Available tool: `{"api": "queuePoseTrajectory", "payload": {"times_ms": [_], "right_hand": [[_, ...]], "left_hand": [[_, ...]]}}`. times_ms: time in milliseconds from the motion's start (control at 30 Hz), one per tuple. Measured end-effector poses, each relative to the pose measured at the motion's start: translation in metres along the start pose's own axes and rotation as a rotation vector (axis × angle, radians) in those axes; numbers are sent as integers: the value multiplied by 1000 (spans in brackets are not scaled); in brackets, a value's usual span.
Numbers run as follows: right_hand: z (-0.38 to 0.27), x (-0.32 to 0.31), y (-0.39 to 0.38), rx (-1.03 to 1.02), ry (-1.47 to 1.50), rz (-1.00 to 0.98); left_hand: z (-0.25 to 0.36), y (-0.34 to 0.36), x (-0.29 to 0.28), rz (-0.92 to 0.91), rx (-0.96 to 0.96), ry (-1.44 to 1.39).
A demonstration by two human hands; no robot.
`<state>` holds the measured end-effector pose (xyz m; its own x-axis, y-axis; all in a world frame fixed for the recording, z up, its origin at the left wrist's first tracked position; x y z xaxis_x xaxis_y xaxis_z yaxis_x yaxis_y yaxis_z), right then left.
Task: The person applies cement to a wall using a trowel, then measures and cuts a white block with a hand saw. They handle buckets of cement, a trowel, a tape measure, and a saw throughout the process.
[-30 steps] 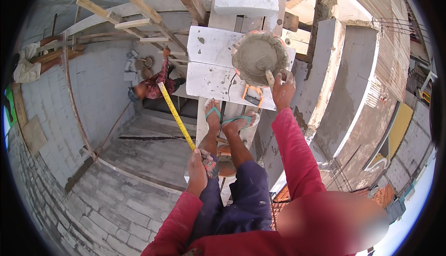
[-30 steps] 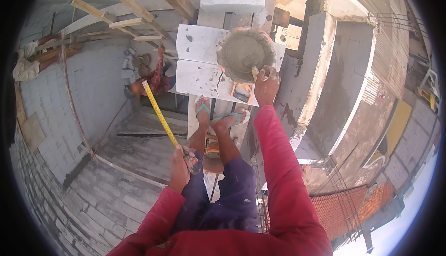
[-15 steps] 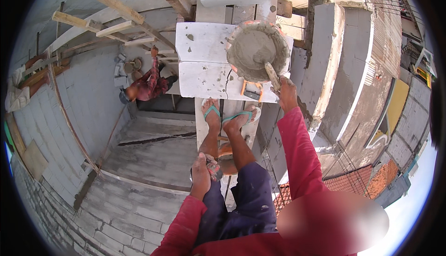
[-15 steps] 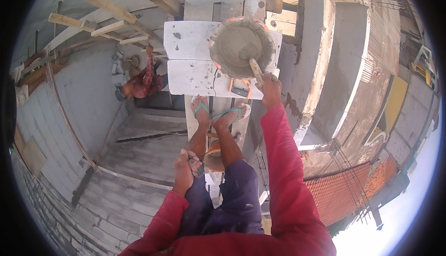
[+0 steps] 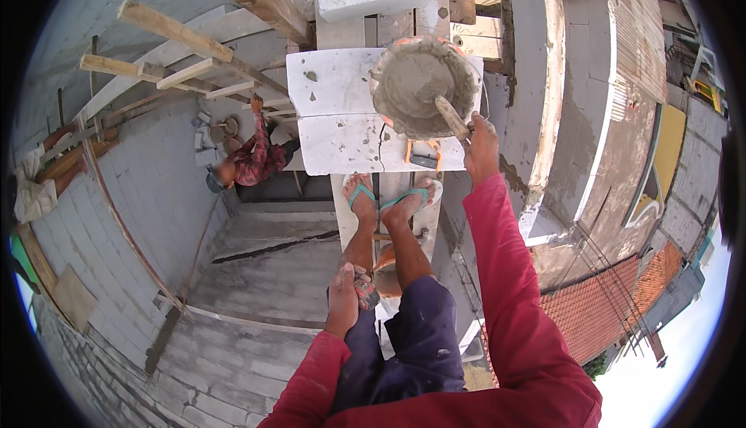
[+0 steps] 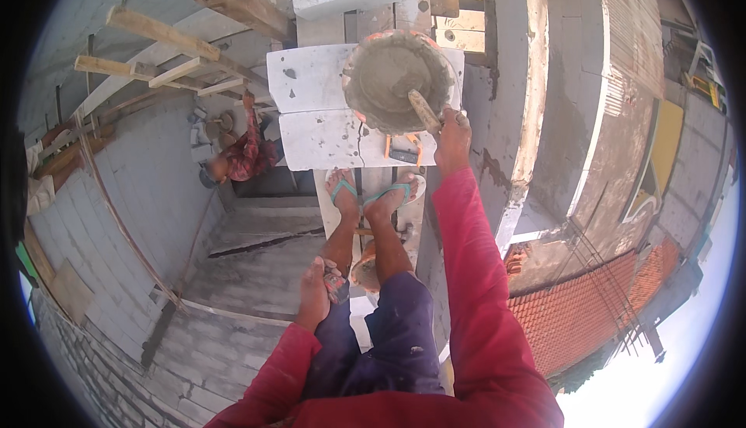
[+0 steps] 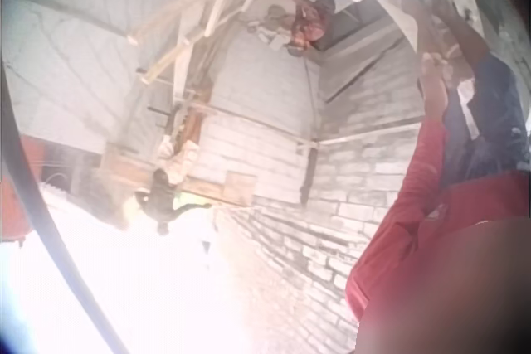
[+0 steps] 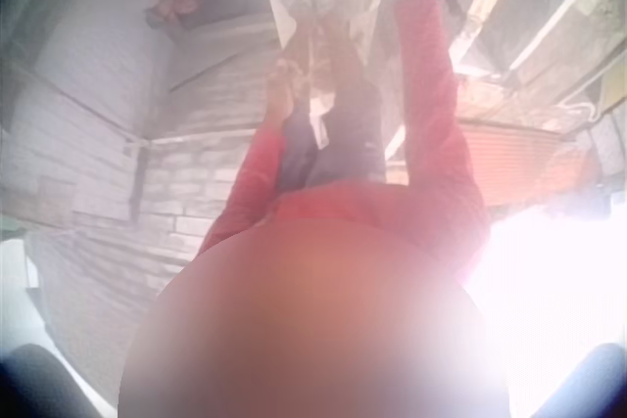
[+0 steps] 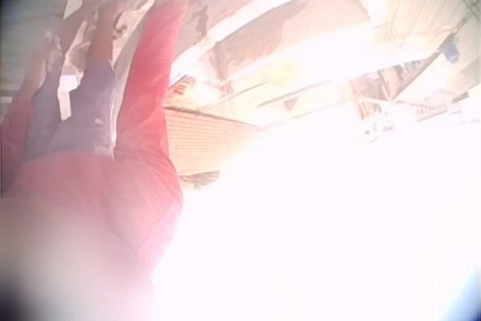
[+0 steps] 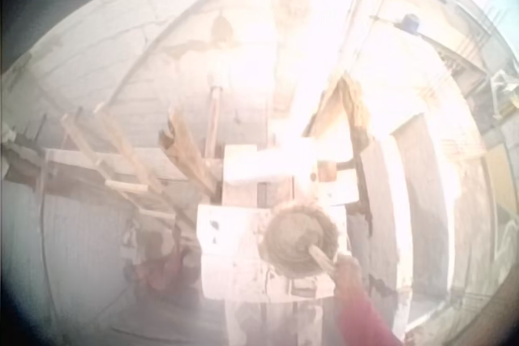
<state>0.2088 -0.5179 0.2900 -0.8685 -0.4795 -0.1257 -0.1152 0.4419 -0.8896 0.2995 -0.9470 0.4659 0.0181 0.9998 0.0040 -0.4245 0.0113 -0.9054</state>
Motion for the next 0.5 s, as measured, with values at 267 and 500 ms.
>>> {"api": "queuePoseTrajectory", "payload": {"times_ms": [267, 500], "right_hand": [[-74, 60, -101, -97, -205, -62], [-26, -72, -156, -18, 7, -74]], "left_hand": [[9, 7, 31, -36, 24, 129], [-16, 17, 47, -12, 102, 184]]}}
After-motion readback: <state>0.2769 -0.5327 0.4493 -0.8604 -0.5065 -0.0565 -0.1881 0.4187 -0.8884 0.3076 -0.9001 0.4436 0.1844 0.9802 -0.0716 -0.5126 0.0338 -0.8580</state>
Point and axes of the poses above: each hand's wrist, its own y-axis towards the middle knuckle, its own x-axis out of the palm, z = x × y, the point moved 6 cm from there along y, towards the middle knuckle, and after that the axes turned 12 degrees about x, right-handed, at the moved point
